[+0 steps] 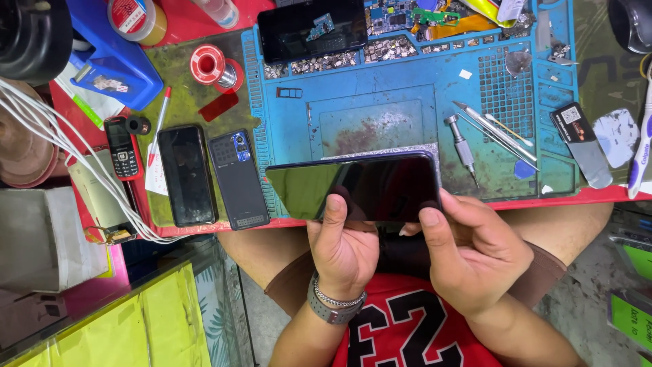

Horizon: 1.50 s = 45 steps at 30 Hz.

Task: Technician repairing a mobile phone by unfastening and fastening internal screws and handling components at a repair station.

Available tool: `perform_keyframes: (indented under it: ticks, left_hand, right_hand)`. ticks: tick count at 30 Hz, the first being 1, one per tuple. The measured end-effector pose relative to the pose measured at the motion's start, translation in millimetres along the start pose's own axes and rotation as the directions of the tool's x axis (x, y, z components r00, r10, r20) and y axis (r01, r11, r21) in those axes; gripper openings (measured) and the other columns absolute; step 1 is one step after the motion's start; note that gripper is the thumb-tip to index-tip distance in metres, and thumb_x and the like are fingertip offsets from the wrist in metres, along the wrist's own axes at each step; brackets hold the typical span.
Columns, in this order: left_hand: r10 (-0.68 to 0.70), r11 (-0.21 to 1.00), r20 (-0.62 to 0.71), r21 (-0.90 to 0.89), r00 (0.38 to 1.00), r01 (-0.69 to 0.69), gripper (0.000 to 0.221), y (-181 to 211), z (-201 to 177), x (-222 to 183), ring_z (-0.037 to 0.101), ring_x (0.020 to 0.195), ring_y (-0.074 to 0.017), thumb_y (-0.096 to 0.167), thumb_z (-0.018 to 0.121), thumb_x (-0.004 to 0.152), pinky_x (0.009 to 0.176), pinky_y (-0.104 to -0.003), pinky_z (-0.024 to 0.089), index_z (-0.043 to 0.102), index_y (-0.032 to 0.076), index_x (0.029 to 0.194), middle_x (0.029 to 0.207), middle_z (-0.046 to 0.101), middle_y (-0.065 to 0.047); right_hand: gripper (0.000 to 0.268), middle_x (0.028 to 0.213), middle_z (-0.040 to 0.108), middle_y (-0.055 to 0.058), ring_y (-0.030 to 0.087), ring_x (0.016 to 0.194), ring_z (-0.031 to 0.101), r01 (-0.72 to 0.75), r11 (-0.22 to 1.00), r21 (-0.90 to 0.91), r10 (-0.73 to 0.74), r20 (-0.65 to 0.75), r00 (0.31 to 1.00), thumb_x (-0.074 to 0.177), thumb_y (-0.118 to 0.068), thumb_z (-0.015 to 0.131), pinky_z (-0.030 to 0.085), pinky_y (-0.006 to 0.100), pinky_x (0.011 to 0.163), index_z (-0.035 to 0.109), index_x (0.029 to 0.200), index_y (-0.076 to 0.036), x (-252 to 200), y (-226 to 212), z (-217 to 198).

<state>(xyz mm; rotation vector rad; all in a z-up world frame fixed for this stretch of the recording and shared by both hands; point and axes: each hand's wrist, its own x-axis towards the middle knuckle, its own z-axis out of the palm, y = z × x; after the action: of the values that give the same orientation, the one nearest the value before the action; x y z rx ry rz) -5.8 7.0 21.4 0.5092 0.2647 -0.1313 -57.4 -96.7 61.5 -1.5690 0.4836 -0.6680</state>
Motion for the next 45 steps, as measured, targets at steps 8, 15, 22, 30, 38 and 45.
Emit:
perform_keyframes:
  ticks: [8, 15, 22, 30, 38, 45]
  left_hand:
    - [-0.023, 1.000, -0.084, -0.014, 0.996, 0.022, 0.018, -2, -16, 0, 0.065, 0.121, -0.0369, 0.010, 0.060, 0.103, 0.111, -0.059, 0.050, 0.076, 0.003, 0.108, 0.121, 0.072, -0.019]
    - [0.023, 1.000, 0.091, -0.014, 0.996, -0.022, 0.042, 1, -10, -1, 0.051, 0.139, -0.0379, 0.010, 0.059, 0.107, 0.118, -0.062, 0.042, 0.052, 0.012, 0.148, 0.147, 0.057, -0.014]
    - [0.102, 0.992, 0.130, 0.064, 0.986, -0.111, 0.037, -1, -8, -6, 0.056, 0.135, -0.0330, 0.002, 0.057, 0.107, 0.119, -0.058, 0.044, 0.057, 0.013, 0.143, 0.137, 0.066, -0.008]
    - [0.166, 0.973, 0.131, 0.142, 0.977, -0.184, 0.042, 2, -7, -5, 0.056, 0.135, -0.0321, 0.002, 0.055, 0.108, 0.119, -0.057, 0.044, 0.052, 0.016, 0.148, 0.140, 0.063, -0.007]
    - [0.195, 0.961, 0.083, 0.184, 0.977, -0.207, 0.023, 0, -9, -6, 0.063, 0.112, -0.0209, 0.002, 0.059, 0.104, 0.106, -0.048, 0.052, 0.063, 0.011, 0.125, 0.110, 0.068, 0.000]
    - [0.197, 0.962, 0.114, 0.166, 0.974, -0.215, 0.036, -1, -11, -8, 0.060, 0.130, -0.0321, 0.003, 0.059, 0.106, 0.114, -0.057, 0.048, 0.059, 0.011, 0.141, 0.133, 0.067, -0.009]
  right_hand:
    - [0.025, 0.107, 0.069, 0.029, 0.026, 0.077, 0.071, 0.131, 0.977, -0.165, -0.120, 0.078, 0.990, 0.091, 0.004, 0.068, 0.071, 0.034, 0.069, 0.065, 0.115, 0.013, 2, -1, -6]
    - [0.024, 0.107, 0.069, 0.026, 0.029, 0.068, 0.076, 0.053, 0.998, -0.021, -0.052, 0.041, 0.998, 0.091, 0.005, 0.067, 0.071, 0.033, 0.070, 0.063, 0.114, 0.012, -3, 5, -2]
    - [0.012, 0.098, 0.072, 0.022, 0.022, 0.086, 0.070, 0.067, 0.978, -0.197, -0.087, -0.094, 0.992, 0.097, -0.001, 0.070, 0.058, 0.029, 0.082, 0.069, 0.103, 0.009, -1, 27, -4]
    - [0.029, 0.100, 0.072, 0.024, 0.026, 0.067, 0.077, 0.090, 0.996, 0.009, -0.091, 0.099, 0.991, 0.095, -0.005, 0.061, 0.066, 0.029, 0.067, 0.062, 0.119, 0.012, 0, 20, -5]
    - [0.019, 0.100, 0.071, 0.026, 0.028, 0.065, 0.076, 0.032, 0.999, -0.018, -0.031, 0.070, 0.997, 0.097, 0.001, 0.062, 0.066, 0.030, 0.065, 0.065, 0.113, 0.010, 3, 13, -4]
    - [0.016, 0.104, 0.071, 0.025, 0.027, 0.064, 0.076, 0.016, 0.999, -0.034, -0.013, 0.065, 0.998, 0.097, 0.000, 0.064, 0.066, 0.029, 0.063, 0.066, 0.111, 0.008, 4, 13, -4]
